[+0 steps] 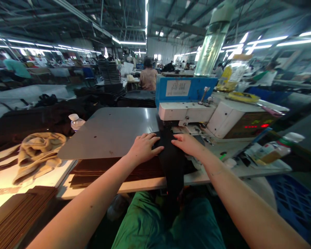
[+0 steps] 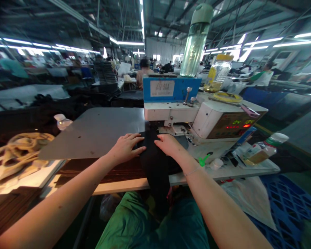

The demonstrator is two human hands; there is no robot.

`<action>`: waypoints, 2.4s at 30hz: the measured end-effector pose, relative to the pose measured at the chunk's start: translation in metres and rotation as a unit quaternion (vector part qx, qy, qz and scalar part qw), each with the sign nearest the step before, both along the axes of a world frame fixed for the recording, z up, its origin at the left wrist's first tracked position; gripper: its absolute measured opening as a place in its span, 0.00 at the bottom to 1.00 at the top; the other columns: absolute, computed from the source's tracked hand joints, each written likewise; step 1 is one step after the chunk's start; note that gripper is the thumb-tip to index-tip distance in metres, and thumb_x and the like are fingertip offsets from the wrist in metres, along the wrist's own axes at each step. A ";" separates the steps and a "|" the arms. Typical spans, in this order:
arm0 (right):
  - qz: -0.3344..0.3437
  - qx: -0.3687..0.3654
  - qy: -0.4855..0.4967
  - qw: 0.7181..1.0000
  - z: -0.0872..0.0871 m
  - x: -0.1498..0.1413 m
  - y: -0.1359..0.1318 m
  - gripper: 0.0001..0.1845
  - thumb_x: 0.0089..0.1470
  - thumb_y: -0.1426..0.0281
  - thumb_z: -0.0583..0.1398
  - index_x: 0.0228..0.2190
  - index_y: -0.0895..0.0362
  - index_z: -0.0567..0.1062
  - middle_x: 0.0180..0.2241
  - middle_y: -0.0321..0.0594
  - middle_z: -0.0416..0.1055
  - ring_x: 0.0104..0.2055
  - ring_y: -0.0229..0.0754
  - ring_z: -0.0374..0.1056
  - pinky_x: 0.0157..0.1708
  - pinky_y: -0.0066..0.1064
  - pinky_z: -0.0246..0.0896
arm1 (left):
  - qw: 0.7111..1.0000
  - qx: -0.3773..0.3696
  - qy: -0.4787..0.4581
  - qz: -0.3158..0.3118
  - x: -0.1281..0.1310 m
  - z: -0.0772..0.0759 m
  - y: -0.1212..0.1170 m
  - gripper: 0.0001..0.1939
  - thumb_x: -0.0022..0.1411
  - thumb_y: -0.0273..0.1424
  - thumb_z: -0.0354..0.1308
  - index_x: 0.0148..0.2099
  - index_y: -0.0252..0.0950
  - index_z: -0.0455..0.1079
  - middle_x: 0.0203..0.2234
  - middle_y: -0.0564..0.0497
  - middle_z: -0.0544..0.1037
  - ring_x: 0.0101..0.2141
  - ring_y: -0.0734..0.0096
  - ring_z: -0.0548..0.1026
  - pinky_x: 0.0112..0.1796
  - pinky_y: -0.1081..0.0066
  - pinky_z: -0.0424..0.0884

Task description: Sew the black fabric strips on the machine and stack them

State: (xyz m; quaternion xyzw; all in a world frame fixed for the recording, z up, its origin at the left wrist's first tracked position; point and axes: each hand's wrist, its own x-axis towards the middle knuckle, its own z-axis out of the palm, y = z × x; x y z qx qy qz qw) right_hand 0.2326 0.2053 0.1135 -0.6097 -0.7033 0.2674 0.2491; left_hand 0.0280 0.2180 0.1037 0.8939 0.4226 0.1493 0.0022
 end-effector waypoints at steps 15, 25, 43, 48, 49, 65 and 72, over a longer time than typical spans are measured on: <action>-0.049 0.083 -0.216 0.972 0.005 -0.025 0.020 0.20 0.56 0.71 0.51 0.49 0.64 0.69 0.46 0.52 0.70 0.48 0.46 0.66 0.47 0.31 0.57 | 1.000 -0.011 -0.004 0.000 0.002 0.000 0.004 0.26 0.61 0.49 0.43 0.54 0.40 0.63 0.53 0.47 0.65 0.51 0.57 0.62 0.47 0.58 0.61; -0.006 0.083 -0.298 0.951 0.010 -0.027 0.026 0.20 0.55 0.74 0.49 0.48 0.59 0.70 0.46 0.48 0.70 0.48 0.44 0.66 0.48 0.31 0.57 | 1.000 -0.019 -0.008 0.003 0.003 0.001 0.008 0.26 0.60 0.49 0.44 0.54 0.41 0.63 0.53 0.47 0.65 0.51 0.56 0.62 0.47 0.58 0.61; 0.001 0.111 -0.306 0.946 0.007 -0.026 0.039 0.18 0.56 0.73 0.48 0.44 0.60 0.73 0.44 0.48 0.72 0.46 0.45 0.67 0.45 0.31 0.59 | 1.000 0.000 0.005 0.007 0.005 -0.002 0.023 0.26 0.60 0.50 0.43 0.53 0.41 0.63 0.53 0.48 0.65 0.51 0.58 0.63 0.46 0.58 0.62; -0.022 0.126 -0.309 0.942 0.003 -0.027 0.041 0.17 0.56 0.73 0.49 0.44 0.60 0.72 0.44 0.47 0.72 0.44 0.45 0.68 0.43 0.31 0.59 | 1.000 -0.006 0.013 0.019 0.006 -0.002 0.026 0.26 0.60 0.50 0.43 0.54 0.42 0.62 0.53 0.50 0.65 0.52 0.59 0.62 0.47 0.59 0.62; -0.024 0.130 -0.307 0.942 0.002 -0.027 0.042 0.17 0.56 0.73 0.49 0.44 0.60 0.72 0.43 0.47 0.72 0.43 0.45 0.69 0.43 0.31 0.59 | 1.000 -0.005 0.014 0.019 0.006 -0.002 0.026 0.26 0.60 0.50 0.43 0.54 0.42 0.63 0.53 0.50 0.65 0.52 0.59 0.62 0.47 0.59 0.62; -0.060 0.163 -0.260 0.950 -0.007 -0.025 0.044 0.15 0.55 0.70 0.52 0.40 0.59 0.74 0.41 0.45 0.73 0.43 0.43 0.68 0.42 0.29 0.59 | 0.999 -0.004 0.024 0.024 0.006 -0.002 0.033 0.25 0.62 0.48 0.42 0.55 0.43 0.62 0.54 0.49 0.65 0.52 0.59 0.62 0.48 0.59 0.62; -0.063 0.165 -0.261 0.949 -0.007 -0.025 0.043 0.14 0.55 0.70 0.52 0.40 0.59 0.75 0.41 0.45 0.74 0.42 0.43 0.69 0.41 0.29 0.59 | 0.999 -0.006 0.023 0.021 0.006 -0.002 0.038 0.24 0.61 0.48 0.42 0.54 0.44 0.63 0.53 0.49 0.65 0.51 0.59 0.63 0.47 0.59 0.62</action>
